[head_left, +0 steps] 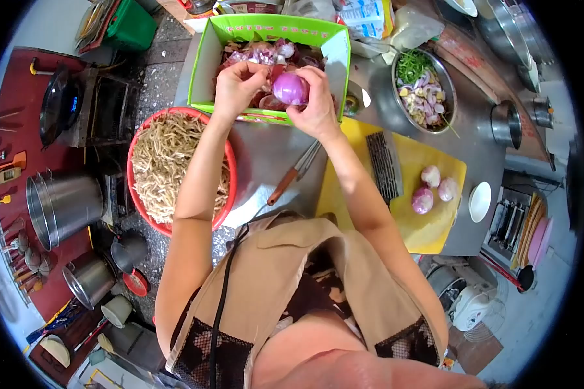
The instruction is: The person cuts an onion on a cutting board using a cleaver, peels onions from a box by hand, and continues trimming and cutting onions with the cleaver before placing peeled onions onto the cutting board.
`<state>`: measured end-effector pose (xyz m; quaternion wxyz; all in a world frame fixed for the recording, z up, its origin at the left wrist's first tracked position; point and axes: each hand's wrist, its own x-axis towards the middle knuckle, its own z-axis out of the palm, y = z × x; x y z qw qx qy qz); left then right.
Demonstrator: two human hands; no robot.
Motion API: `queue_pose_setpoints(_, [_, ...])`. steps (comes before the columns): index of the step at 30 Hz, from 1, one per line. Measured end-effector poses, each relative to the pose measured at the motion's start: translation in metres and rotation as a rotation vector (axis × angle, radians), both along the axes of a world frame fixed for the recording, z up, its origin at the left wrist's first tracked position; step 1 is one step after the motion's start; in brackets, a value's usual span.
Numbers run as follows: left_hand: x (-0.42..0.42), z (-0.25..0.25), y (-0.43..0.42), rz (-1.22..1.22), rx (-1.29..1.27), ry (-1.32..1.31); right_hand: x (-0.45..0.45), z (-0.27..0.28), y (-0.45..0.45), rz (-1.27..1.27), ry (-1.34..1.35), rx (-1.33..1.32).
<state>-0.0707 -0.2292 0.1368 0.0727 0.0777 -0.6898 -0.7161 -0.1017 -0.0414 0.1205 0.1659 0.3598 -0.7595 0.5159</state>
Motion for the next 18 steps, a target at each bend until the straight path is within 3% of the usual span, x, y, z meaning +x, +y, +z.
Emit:
queue_pose_setpoints(3, [-0.002, 0.005, -0.001, 0.051, 0.090, -0.129, 0.002, 0.003, 0.001, -0.031, 0.060, -0.016])
queue_pose_setpoints(4, [-0.007, -0.008, -0.011, 0.070, -0.074, -0.083, 0.002, 0.007, 0.003, -0.058, -0.028, -0.048])
queue_pose_setpoints(5, [-0.007, -0.022, -0.018, 0.074, -0.072, -0.080, 0.001, 0.010, 0.005, -0.084, -0.115, -0.081])
queue_pose_setpoints(6, [-0.007, -0.024, -0.020, 0.188, -0.690, -0.108, -0.009, -0.007, 0.010, -0.069, -0.239, -0.116])
queue_pose_setpoints(7, [-0.007, -0.028, -0.023, 0.300, -1.308, -0.132, -0.014, -0.010, 0.014, 0.049, -0.610, -0.316])
queue_pose_setpoints(8, [-0.007, -0.040, -0.028, 0.346, -1.255, 0.059, -0.019, -0.013, 0.017, 0.141, -0.822, -0.527])
queue_pose_setpoints(9, [-0.009, -0.033, -0.025, 0.349, -1.249, 0.066, -0.023, -0.011, 0.019, 0.232, -1.032, -0.739])
queue_pose_setpoints(10, [-0.010, -0.026, -0.021, 0.435, -1.421, 0.252, -0.024, -0.009, 0.023, 0.340, -1.125, -0.879])
queue_pose_setpoints(13, [-0.006, -0.008, 0.002, 0.548, -1.515, 0.445, -0.029, -0.008, 0.024, 0.389, -1.196, -0.849])
queue_pose_setpoints(15, [-0.004, -0.006, 0.017, 0.318, -0.714, 0.315, -0.027, -0.006, 0.022, 0.370, -1.200, -0.863])
queue_pose_setpoints(18, [0.006, 0.011, 0.046, 0.274, -0.551, 0.336, -0.024, -0.002, 0.021, 0.383, -1.180, -0.852])
